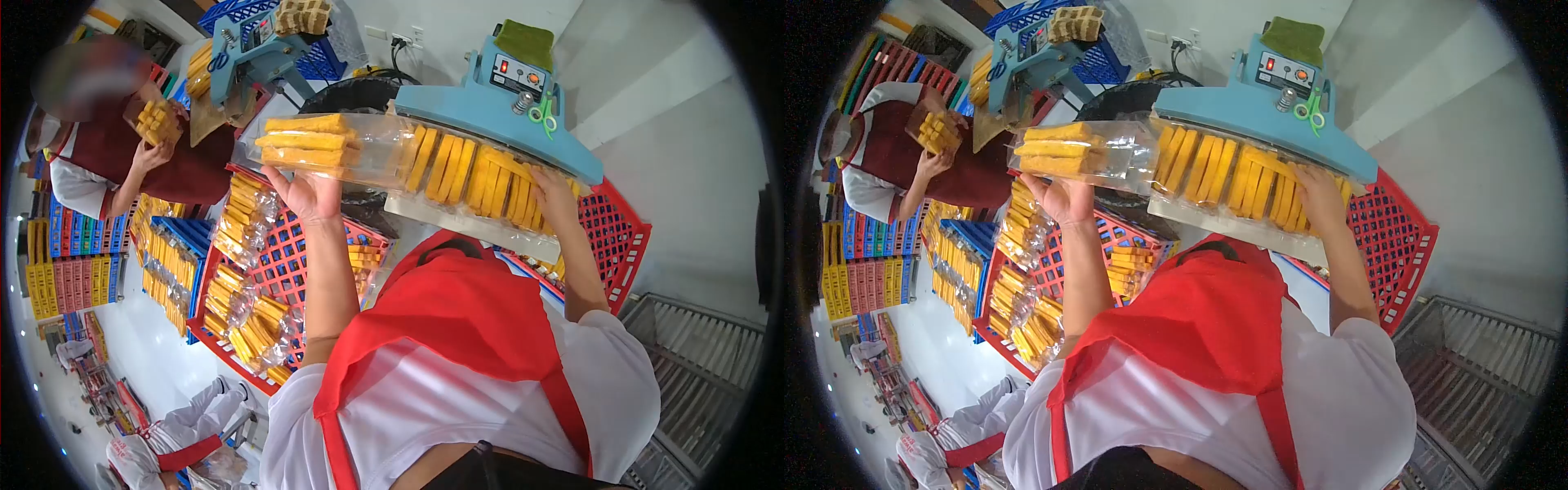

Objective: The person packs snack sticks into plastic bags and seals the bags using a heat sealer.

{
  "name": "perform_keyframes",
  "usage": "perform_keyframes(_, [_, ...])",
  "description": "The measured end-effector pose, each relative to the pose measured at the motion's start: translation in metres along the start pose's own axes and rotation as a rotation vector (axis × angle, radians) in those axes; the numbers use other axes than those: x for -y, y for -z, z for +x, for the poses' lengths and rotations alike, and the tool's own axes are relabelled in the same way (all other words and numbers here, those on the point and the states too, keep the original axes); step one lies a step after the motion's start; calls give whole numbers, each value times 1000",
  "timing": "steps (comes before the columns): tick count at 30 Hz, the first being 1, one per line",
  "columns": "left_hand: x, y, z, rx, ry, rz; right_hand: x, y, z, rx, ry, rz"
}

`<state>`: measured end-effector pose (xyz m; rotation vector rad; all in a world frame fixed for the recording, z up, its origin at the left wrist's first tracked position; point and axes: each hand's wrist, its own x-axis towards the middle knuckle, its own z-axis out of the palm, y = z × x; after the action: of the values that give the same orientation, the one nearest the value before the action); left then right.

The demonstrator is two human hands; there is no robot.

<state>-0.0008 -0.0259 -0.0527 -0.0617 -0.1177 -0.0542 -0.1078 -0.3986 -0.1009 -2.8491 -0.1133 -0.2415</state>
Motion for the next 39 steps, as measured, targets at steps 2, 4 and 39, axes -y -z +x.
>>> perform_keyframes(2, [0, -4, 2, -14, 4, -19, -3, -4, 1, -49, -51, 45])
perform_keyframes(4, [-2, -5, 4, -14, -30, 56, 12, 8, 9, -116, 8, 204])
perform_keyframes(39, [10, -20, -25, 48, -31, 469, 201, 43, 90, -161, 591, 947])
